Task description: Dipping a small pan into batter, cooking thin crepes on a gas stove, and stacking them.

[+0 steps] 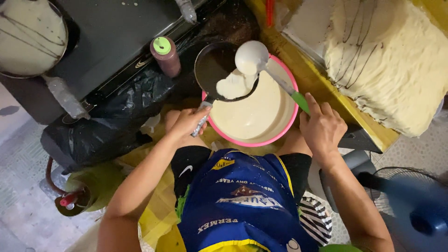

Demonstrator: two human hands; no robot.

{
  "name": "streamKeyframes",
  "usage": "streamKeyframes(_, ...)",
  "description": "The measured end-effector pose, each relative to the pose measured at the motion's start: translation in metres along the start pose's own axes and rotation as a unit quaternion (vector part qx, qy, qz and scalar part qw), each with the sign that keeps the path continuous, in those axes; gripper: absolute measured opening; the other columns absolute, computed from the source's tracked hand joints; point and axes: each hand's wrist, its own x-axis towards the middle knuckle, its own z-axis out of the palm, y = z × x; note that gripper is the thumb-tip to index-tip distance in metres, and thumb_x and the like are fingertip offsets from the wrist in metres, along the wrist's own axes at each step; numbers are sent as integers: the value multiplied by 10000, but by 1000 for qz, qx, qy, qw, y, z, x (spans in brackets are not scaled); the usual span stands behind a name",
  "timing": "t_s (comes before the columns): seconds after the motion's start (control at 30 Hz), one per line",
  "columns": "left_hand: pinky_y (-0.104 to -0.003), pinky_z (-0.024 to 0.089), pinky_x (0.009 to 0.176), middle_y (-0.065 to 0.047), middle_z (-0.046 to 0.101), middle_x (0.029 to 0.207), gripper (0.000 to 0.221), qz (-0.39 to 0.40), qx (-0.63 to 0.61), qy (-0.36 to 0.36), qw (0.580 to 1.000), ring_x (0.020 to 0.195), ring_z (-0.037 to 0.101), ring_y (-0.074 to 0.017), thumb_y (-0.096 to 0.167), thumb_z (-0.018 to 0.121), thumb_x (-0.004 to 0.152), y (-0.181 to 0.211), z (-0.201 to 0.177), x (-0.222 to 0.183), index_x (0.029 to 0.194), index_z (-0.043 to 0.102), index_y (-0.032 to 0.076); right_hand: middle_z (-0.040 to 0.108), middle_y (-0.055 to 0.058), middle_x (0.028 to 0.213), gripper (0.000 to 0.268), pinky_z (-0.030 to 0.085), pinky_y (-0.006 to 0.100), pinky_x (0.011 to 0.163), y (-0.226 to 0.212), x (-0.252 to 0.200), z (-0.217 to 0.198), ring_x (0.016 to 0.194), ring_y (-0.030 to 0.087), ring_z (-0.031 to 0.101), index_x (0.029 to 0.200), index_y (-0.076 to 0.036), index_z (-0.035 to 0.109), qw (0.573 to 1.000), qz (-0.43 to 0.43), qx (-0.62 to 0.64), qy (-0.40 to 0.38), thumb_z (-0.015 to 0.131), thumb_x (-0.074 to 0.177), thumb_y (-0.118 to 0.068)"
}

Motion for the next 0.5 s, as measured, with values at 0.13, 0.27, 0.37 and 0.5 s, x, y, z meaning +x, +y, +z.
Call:
streamKeyframes(0.13,-269,448,334,-70,597,576,447,-24,-120,-66,990,381,563,-147,488,674,961,-49,17,6,887,675,47,697,-40,883,506,607,289,682,-1,11,-13,799,171,750,1314,-323,778,1000,4,12,-5,801,808,-326)
streamKeyframes(0.27,-260,484,348,-83,592,551,380,12,-235,-88,968,366,579,-152,409,706,985,-113,62,25,873,631,54,650,-67,830,518,563,249,640,0,8,-31,696,150,694,1264,-379,792,999,-16,-28,39,807,747,-354)
streamKeyframes(0.37,-276,503,359,-110,613,568,309,49,-227,-57,971,382,614,-191,318,735,962,-126,97,34,898,630,35,664,-57,850,544,572,278,651,3,-1,-57,717,156,694,1270,-350,797,999,-41,-28,23,823,727,-343)
streamKeyframes(0.5,-303,511,366,-142,629,550,275,80,-209,-48,974,395,635,-220,261,763,932,-89,111,24,872,658,13,650,-51,835,476,551,276,634,-3,-17,-74,692,167,676,1258,-364,797,999,-31,-38,15,769,785,-332)
